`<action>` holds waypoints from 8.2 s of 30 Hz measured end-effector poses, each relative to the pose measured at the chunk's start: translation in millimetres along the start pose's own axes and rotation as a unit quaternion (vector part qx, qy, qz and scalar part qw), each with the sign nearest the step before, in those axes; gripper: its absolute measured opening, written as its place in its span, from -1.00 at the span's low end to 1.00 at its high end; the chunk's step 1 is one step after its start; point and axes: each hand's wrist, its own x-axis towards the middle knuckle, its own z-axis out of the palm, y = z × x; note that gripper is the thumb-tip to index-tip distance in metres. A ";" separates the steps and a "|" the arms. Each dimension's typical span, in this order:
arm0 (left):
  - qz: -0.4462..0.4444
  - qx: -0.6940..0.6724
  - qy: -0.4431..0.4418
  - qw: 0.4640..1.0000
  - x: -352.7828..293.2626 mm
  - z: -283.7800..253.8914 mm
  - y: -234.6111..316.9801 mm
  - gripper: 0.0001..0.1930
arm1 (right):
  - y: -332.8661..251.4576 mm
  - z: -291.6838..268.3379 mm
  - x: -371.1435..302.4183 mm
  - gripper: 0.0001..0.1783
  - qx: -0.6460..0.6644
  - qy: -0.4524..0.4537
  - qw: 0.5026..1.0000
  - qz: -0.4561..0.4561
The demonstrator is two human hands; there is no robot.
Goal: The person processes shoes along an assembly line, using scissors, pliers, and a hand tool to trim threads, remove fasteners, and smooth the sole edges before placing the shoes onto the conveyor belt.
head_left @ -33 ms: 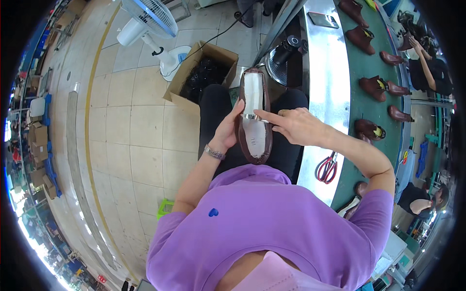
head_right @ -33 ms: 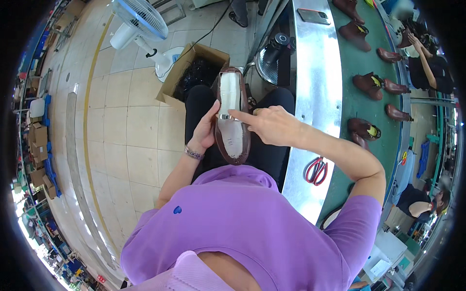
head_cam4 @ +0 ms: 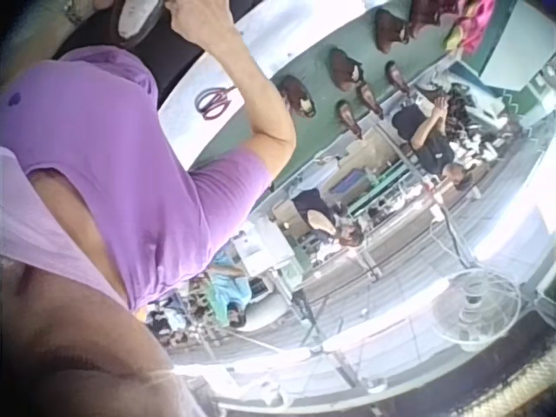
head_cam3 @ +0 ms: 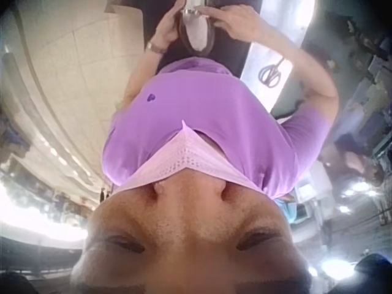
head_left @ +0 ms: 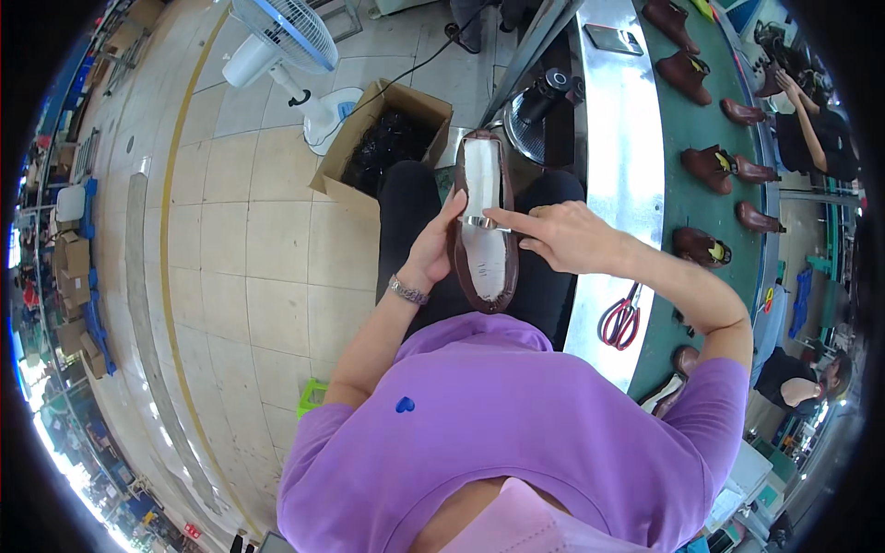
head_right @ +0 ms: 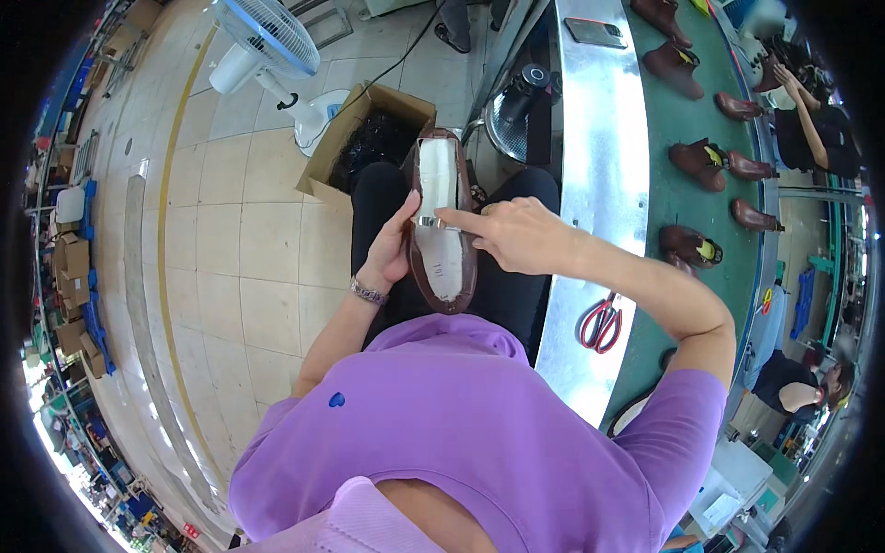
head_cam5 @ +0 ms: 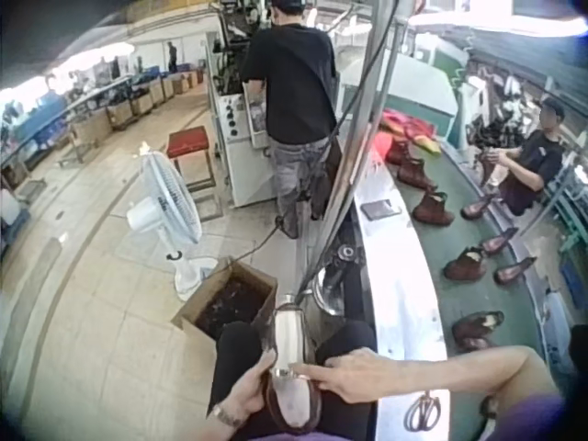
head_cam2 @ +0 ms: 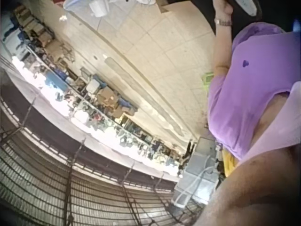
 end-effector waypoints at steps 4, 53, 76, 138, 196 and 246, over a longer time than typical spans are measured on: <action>0.056 0.085 0.033 0.994 -9.9 14.2 1.9 -0.46 | -5.7 -40.7 7.1 -0.42 -0.074 -0.008 0.994 -0.075; 0.069 0.167 0.100 0.979 -44.6 2.8 -22.2 -0.42 | -30.6 -7.0 20.9 -0.07 -0.101 -0.034 0.994 -0.035; 0.020 0.398 -0.039 0.916 -52.0 -14.4 -27.2 -0.80 | -34.7 37.0 -2.7 -0.14 -0.060 0.057 0.994 -0.076; 0.382 0.820 -0.044 0.423 52.0 72.5 -29.7 -0.30 | 11.9 88.3 -52.8 -0.39 0.363 0.292 0.836 0.290; 0.497 0.799 -0.037 0.337 59.9 43.9 -35.4 -0.60 | 3.0 45.5 -13.9 -0.12 -0.018 0.334 0.899 0.281; 0.016 0.317 0.066 0.946 -24.0 2.7 -30.6 -0.03 | 43.5 34.3 -11.5 -0.17 -0.027 0.297 0.925 0.234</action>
